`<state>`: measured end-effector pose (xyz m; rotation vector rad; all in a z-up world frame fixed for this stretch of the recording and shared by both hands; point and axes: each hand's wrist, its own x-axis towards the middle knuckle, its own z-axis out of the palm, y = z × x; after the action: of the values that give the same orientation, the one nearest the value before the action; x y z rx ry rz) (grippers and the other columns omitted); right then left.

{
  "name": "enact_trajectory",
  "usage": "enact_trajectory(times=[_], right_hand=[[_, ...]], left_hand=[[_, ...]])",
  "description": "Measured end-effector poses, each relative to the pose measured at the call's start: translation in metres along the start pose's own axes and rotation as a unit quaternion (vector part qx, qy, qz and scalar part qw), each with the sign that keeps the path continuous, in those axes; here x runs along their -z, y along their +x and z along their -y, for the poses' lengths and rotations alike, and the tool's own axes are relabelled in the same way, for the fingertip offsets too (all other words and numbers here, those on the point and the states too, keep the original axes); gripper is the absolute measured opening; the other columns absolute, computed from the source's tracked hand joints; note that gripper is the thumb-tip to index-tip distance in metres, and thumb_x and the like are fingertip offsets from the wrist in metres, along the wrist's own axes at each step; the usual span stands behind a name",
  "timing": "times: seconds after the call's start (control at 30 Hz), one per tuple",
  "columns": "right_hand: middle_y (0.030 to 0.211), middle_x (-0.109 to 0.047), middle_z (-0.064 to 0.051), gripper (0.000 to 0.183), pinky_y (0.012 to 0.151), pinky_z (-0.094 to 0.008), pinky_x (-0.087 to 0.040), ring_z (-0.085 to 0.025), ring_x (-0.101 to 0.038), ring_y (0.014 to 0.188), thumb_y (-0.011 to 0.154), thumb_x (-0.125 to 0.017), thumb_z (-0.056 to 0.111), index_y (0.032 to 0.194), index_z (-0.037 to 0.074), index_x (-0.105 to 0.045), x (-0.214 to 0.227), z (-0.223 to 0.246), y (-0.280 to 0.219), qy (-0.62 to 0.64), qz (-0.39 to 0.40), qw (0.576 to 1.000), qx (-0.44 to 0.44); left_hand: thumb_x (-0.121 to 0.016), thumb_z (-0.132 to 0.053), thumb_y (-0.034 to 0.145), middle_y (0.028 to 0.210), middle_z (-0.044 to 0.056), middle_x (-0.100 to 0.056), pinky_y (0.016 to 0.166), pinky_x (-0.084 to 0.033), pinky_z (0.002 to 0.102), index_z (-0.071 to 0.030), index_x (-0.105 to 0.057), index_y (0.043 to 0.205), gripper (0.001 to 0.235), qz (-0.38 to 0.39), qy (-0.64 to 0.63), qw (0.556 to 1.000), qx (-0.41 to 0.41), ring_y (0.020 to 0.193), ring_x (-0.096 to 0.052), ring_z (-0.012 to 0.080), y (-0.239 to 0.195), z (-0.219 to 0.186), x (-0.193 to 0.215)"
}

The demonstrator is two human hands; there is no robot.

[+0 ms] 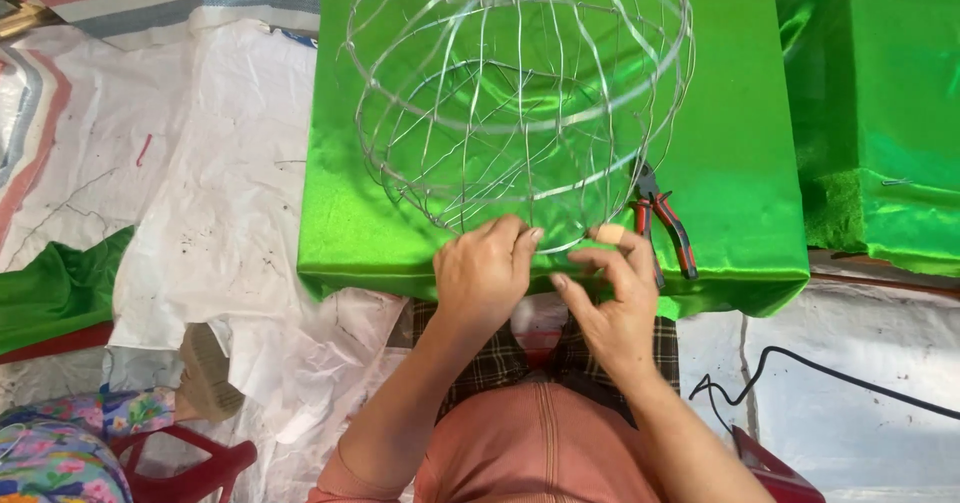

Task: The person is inspecting a wire frame, using pliers to trim or adjust wires, and repositioning the frame for a thorough check.

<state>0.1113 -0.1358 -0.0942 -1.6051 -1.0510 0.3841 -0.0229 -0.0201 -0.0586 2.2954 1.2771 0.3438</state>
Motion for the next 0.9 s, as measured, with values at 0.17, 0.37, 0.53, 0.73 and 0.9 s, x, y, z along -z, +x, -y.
enact_trajectory(times=[0.17, 0.37, 0.53, 0.73, 0.9], right_hand=[[0.114, -0.057, -0.014, 0.008, 0.087, -0.035, -0.050, -0.022, -0.058, 0.106, 0.095, -0.071, 0.005, 0.099, 0.002, -0.064, -0.023, -0.022, -0.038, 0.161, -0.070, 0.983, -0.056], [0.119, -0.067, -0.018, 0.047, 0.071, -0.034, -0.056, -0.021, -0.062, 0.088, 0.093, -0.068, 0.013, 0.136, -0.002, -0.057, -0.057, -0.033, -0.043, 0.400, 0.017, 0.855, -0.331], [0.115, -0.069, -0.019, 0.034, 0.072, -0.040, -0.056, -0.025, -0.065, 0.088, 0.093, -0.071, 0.008, 0.124, -0.004, -0.067, -0.075, -0.053, -0.035, 0.481, -0.013, 0.802, -0.352], [0.118, -0.071, -0.012, 0.027, 0.079, -0.043, -0.058, -0.024, -0.065, 0.094, 0.091, -0.072, 0.005, 0.119, 0.003, -0.073, -0.079, -0.054, -0.032, 0.518, -0.036, 0.770, -0.370], [0.124, -0.071, -0.012, 0.022, 0.086, -0.048, -0.061, -0.029, -0.068, 0.106, 0.092, -0.071, 0.006, 0.114, 0.007, -0.075, -0.091, -0.083, -0.037, 0.589, -0.019, 0.738, -0.328]], left_hand=[[-0.053, -0.048, 0.099, 0.069, 0.014, -0.069, 0.068, -0.056, 0.059, -0.014, -0.064, 0.105, 0.037, -0.027, -0.036, 0.999, 0.002, 0.071, -0.072, 0.0432, -0.006, 0.008, -0.024], [-0.056, -0.044, 0.101, 0.064, 0.015, -0.070, 0.067, -0.057, 0.054, -0.008, -0.065, 0.117, 0.041, -0.013, -0.133, 0.991, -0.002, 0.069, -0.073, 0.0420, -0.009, 0.009, -0.018], [-0.057, -0.046, 0.101, 0.063, 0.016, -0.071, 0.072, -0.057, 0.053, -0.008, -0.067, 0.120, 0.044, -0.002, -0.140, 0.990, 0.014, 0.070, -0.074, 0.0410, -0.013, 0.014, -0.028], [-0.058, -0.046, 0.100, 0.066, 0.021, -0.071, 0.073, -0.056, 0.054, -0.004, -0.068, 0.123, 0.049, -0.022, -0.143, 0.989, 0.026, 0.074, -0.074, 0.0425, -0.012, 0.016, -0.038], [-0.061, -0.043, 0.098, 0.064, 0.020, -0.070, 0.068, -0.056, 0.052, -0.008, -0.074, 0.113, 0.039, -0.029, -0.139, 0.990, 0.026, 0.070, -0.072, 0.0424, -0.013, 0.018, -0.041]])
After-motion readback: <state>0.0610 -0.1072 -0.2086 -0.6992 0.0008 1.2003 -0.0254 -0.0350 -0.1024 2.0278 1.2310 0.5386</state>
